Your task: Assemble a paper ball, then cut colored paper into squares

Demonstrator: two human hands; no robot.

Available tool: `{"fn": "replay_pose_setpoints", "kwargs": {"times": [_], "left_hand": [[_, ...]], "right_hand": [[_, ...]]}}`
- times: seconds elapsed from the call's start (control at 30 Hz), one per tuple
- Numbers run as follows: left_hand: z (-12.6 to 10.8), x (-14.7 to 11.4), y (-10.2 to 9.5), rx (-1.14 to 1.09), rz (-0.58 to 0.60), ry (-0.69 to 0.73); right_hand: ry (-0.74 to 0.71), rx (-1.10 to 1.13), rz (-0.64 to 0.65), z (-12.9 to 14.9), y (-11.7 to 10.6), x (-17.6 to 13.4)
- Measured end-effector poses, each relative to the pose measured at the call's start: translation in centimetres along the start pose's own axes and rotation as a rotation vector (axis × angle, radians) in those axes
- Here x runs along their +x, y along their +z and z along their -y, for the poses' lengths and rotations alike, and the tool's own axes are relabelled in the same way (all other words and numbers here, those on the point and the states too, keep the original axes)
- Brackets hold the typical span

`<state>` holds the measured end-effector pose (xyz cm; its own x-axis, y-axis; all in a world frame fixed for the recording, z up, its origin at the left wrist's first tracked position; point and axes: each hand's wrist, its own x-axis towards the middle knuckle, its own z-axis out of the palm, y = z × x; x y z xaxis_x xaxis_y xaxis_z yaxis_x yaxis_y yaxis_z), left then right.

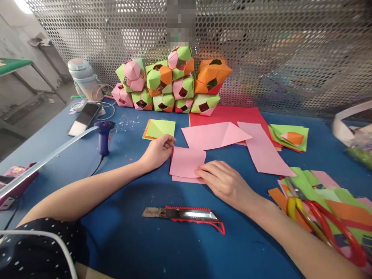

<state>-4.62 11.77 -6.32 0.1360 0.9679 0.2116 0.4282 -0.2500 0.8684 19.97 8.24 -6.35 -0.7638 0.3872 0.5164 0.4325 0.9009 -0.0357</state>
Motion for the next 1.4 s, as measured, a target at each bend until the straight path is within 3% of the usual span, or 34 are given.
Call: {"fn": "replay_pose_setpoints", "kwargs": {"times": [0.4,0.57,0.67,0.83,1.0,1.4], "left_hand": [[-0.3,-0.2,0.1,0.11,0.031,0.063],[-2.2,-1.1,-0.7,0.262,-0.011,0.222],[-4.1,-1.9,-1.4,0.414,0.106,0.4],[-5.3,-2.9,-1.9,0.667,0.519,0.604],[-4.4,-3.7,-1.4,0.8,0.582,0.545],[-4.8,-4.2,-1.3,0.69,0.57,0.464]], "right_hand": [[0.004,-0.043,0.208,0.3,-2.0,-0.4],[0.019,-0.045,0.225,0.4,-2.0,-0.6],[0.035,-0.033,0.241,0.4,-2.0,-0.6],[0.033,-0.017,0.23,0.1,-2.1,-0.6],[0.066,0.056,0.206,-0.4,-2.0,-1.0],[0.18,0.137,0.007,0.2,-1.9,-2.1]]}}
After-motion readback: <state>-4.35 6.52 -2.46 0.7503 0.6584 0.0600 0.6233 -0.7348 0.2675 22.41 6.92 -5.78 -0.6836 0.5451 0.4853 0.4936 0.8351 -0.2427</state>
